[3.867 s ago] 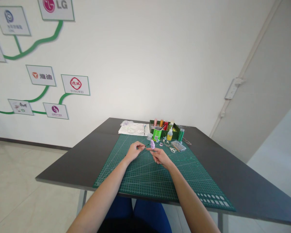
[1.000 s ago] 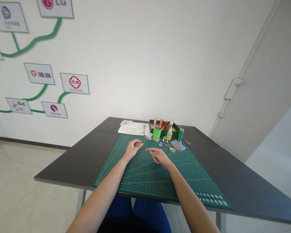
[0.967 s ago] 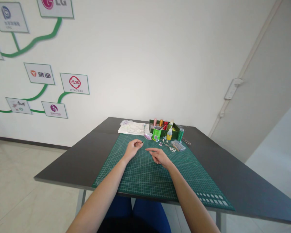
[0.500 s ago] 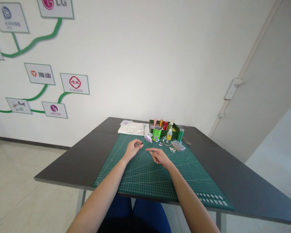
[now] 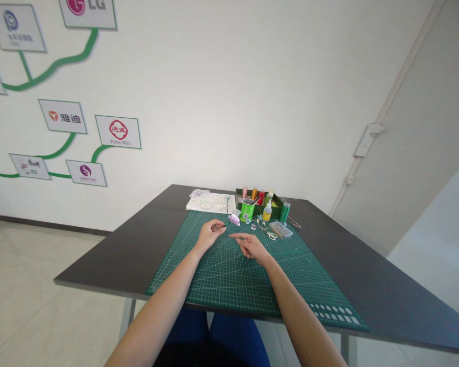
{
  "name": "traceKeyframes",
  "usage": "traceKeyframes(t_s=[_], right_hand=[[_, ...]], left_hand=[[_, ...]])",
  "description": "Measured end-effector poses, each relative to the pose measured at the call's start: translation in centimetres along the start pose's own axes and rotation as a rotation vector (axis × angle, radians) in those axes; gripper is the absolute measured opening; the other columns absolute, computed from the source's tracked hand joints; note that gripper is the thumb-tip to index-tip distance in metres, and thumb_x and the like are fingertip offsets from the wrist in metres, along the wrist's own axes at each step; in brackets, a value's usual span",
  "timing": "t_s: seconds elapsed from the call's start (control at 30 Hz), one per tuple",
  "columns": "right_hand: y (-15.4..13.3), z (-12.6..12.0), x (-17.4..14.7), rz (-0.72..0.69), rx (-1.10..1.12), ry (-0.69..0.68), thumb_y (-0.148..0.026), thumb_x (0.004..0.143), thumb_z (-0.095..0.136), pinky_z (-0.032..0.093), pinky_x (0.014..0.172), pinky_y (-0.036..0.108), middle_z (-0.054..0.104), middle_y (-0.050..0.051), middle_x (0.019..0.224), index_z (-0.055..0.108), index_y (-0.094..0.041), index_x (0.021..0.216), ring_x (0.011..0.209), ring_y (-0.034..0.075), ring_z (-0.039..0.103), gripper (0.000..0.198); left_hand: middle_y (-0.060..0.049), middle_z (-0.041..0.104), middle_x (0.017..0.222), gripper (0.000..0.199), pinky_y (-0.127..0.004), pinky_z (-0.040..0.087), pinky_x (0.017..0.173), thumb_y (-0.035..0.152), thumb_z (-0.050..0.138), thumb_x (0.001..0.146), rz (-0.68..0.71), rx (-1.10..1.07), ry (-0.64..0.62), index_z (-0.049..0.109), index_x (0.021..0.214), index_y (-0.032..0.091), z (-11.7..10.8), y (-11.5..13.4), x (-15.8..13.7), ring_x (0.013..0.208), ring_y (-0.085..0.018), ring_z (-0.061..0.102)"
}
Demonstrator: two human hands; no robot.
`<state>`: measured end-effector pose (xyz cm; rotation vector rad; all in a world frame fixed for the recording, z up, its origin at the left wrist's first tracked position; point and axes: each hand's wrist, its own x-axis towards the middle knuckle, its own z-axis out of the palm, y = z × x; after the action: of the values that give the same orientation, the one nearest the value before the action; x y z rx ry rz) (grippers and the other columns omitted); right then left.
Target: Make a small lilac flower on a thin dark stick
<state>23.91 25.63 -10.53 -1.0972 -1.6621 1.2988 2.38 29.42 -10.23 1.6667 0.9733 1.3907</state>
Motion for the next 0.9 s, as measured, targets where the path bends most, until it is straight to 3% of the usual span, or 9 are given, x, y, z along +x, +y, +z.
traceKeyframes(t_s=[0.2,0.4,0.9], right_hand=[[-0.13,-0.01,-0.08,-0.01,0.0,-0.003,-0.053,0.083,0.065,0.022,0.035,0.018,0.048,-0.009,0.041,0.068,-0.009,0.133,0.032,0.007,0.036,0.067],[-0.12,0.0,-0.05,-0.014,0.006,-0.001,-0.053,0.083,0.066,0.022,0.035,0.018,0.049,-0.009,0.041,0.069,-0.01,0.132,0.033,0.007,0.035,0.066],[-0.17,0.04,-0.06,-0.001,0.016,0.008,-0.053,0.081,0.067,0.022,0.034,0.018,0.049,-0.008,0.041,0.072,-0.01,0.128,0.032,0.007,0.035,0.063]], left_hand=[[-0.004,0.068,0.072,0.044,-0.024,0.036,0.048,0.055,0.065,0.083,-0.017,0.002,-0.017,0.074,0.092,0.013,0.08,0.02,0.0,0.048,-0.011,0.047],[-0.006,0.07,0.075,0.045,-0.025,0.038,0.049,0.055,0.066,0.083,-0.011,0.021,-0.027,0.076,0.093,0.012,-0.02,0.21,-0.1,0.049,-0.011,0.049],[-0.007,0.072,0.078,0.022,-0.029,0.047,0.063,0.036,0.07,0.083,0.02,0.08,-0.004,0.076,0.086,0.015,-0.12,0.24,0.03,0.06,-0.015,0.058]])
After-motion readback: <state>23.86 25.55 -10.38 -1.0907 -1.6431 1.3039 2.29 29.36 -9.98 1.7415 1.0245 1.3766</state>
